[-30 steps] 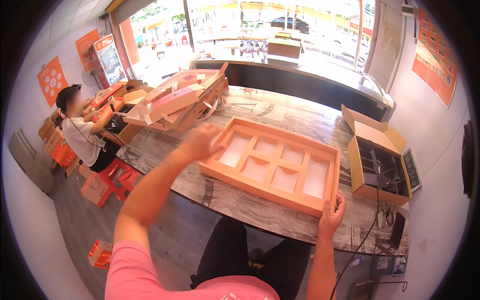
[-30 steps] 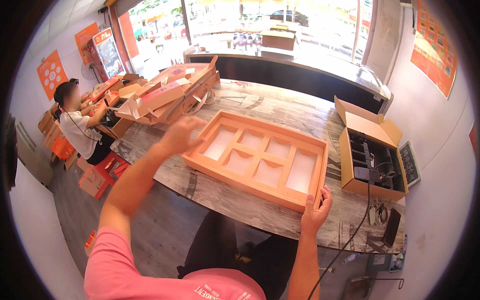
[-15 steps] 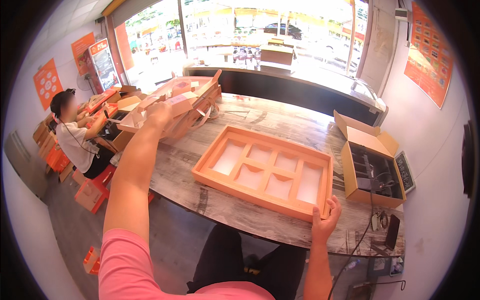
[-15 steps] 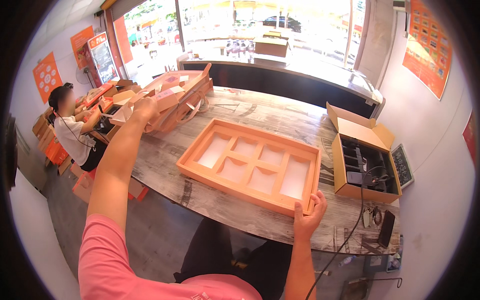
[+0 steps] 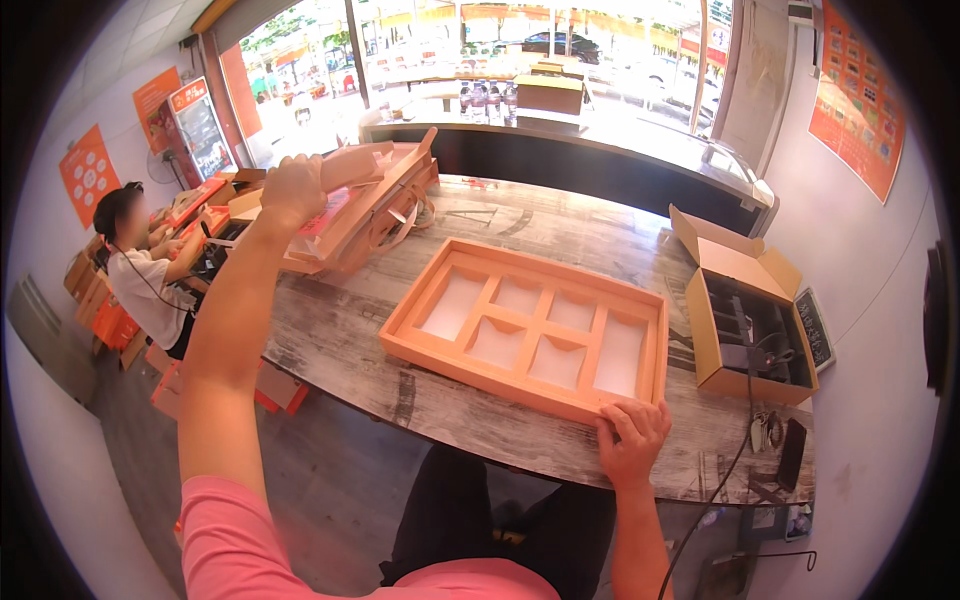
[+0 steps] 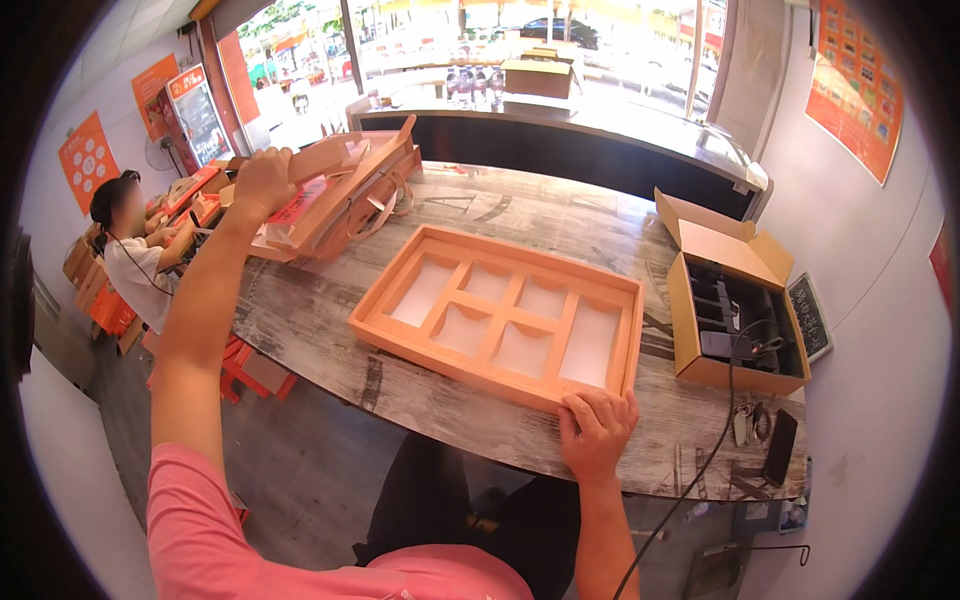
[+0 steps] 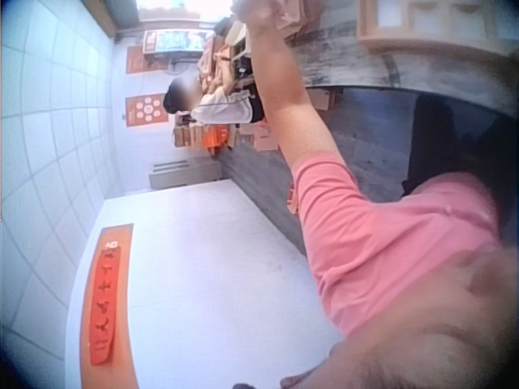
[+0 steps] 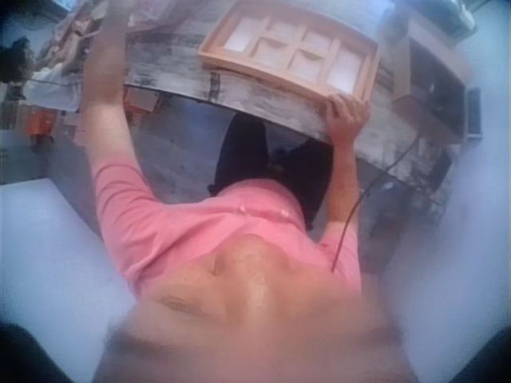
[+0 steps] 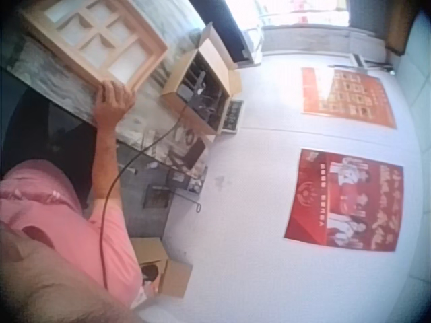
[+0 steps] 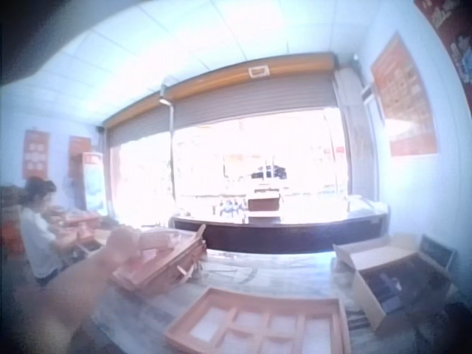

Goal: The person assembles a cardboard box frame by folding the pre-scored edges into a tray shape. The person then places several smaller, labeled paper-wrapped items into the compartments of a matching wooden insert within the box.

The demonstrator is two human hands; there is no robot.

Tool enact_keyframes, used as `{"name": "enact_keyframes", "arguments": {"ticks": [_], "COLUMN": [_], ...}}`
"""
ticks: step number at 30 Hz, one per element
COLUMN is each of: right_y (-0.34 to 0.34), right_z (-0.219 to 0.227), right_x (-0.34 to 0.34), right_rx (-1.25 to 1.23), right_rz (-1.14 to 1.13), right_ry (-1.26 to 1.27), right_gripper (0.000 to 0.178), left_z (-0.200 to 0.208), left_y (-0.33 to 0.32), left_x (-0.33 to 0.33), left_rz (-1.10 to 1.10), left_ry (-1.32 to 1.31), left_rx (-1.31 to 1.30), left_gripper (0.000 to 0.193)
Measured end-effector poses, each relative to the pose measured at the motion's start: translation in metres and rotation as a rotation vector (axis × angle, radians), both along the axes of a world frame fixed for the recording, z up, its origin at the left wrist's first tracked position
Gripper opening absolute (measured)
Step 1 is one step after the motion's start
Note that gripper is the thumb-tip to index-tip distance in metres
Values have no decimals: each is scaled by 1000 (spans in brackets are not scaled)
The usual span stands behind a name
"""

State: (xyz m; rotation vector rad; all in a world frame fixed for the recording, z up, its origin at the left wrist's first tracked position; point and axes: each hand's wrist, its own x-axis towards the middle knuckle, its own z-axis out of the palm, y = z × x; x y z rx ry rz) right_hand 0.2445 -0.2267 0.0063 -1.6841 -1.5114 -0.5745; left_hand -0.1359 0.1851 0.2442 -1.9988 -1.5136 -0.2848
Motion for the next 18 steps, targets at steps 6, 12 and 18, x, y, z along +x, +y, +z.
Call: {"name": "enact_keyframes", "arguments": {"ticks": [6,12,18], "right_y": [3,5,13], "right_z": [-2,-6,-9], "right_x": [1,1,10], "right_rx": [2,-56,-96], "right_rz": [-20,-75,-111], "right_ry": [40,44,51], "right_gripper": [15,18,24], "left_z": [18,25,20], "left_y": [-10,-4,-50], "left_x": [-7,-19,34], "left_rz": [-84,-430,-797], "left_ry": [-44,-255,-893], "left_rx": [113,374,-89], "left_gripper": [38,56,55]}}
